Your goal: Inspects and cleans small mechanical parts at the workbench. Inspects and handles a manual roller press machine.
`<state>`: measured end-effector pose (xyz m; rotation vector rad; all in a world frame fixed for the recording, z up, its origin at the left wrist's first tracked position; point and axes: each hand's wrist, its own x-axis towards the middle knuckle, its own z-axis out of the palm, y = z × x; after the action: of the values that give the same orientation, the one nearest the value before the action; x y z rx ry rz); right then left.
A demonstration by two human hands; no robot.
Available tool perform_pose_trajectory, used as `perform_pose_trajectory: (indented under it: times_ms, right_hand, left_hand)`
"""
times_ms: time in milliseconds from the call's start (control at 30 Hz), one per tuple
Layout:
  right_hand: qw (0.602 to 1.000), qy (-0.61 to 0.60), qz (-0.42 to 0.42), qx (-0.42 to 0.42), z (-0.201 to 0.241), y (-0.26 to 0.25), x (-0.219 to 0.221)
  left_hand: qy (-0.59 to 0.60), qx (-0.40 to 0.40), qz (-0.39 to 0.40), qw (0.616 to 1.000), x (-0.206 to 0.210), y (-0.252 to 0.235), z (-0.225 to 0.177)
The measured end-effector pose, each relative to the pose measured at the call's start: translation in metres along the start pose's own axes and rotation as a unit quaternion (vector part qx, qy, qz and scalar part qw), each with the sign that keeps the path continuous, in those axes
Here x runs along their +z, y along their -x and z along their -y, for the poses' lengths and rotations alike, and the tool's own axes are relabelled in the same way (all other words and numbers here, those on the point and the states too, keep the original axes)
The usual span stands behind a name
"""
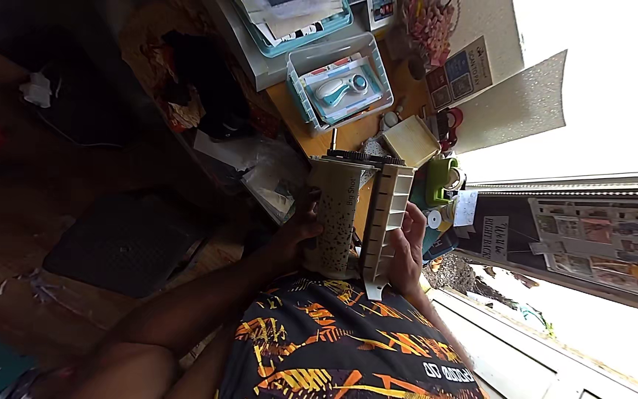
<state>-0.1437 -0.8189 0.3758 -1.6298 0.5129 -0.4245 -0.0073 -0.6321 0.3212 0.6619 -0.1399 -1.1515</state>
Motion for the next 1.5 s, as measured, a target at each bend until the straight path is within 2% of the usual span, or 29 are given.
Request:
perform_pose_trajectory:
  times_ms: [133,233,300,400,633,900,1500]
  right_hand:
    - [1.000,0.013,0.007,0.001,-0.001,-0.003,-0.001]
    - [0.999,0.027,0.026,-0.006,0.001,-0.010,-0.002]
    - [0.999,0.030,0.033,0.008,0.003,-0.015,-0.003]
    - [0.999,0.015,0.028,-0.002,0.002,-0.033,-0.002]
    - [0.998,0.031,0.030,0.034,0.010,-0.055,-0.002]
    - [0.996,0.030,0.039,0.068,0.008,-0.051,-0.002]
    - [0.997,0.027,0.032,0.066,0.009,-0.036,-0.006]
  left_hand:
    - [-0.008,-0.006,-0.007,1.000,0.003,-0.002,-0.003]
    - [-0.031,0.000,-0.044,0.999,0.010,-0.007,-0.009]
    - [-0.038,0.009,-0.031,0.999,0.011,-0.009,-0.011]
    - [0.000,0.005,-0.041,0.999,0.007,-0.021,-0.008]
    - [0.067,0.032,-0.027,0.997,0.005,-0.035,-0.006]
    - [0.062,0.028,-0.065,0.996,0.007,-0.029,-0.003]
    - [0.068,0.013,-0.055,0.996,0.006,-0.019,0.004]
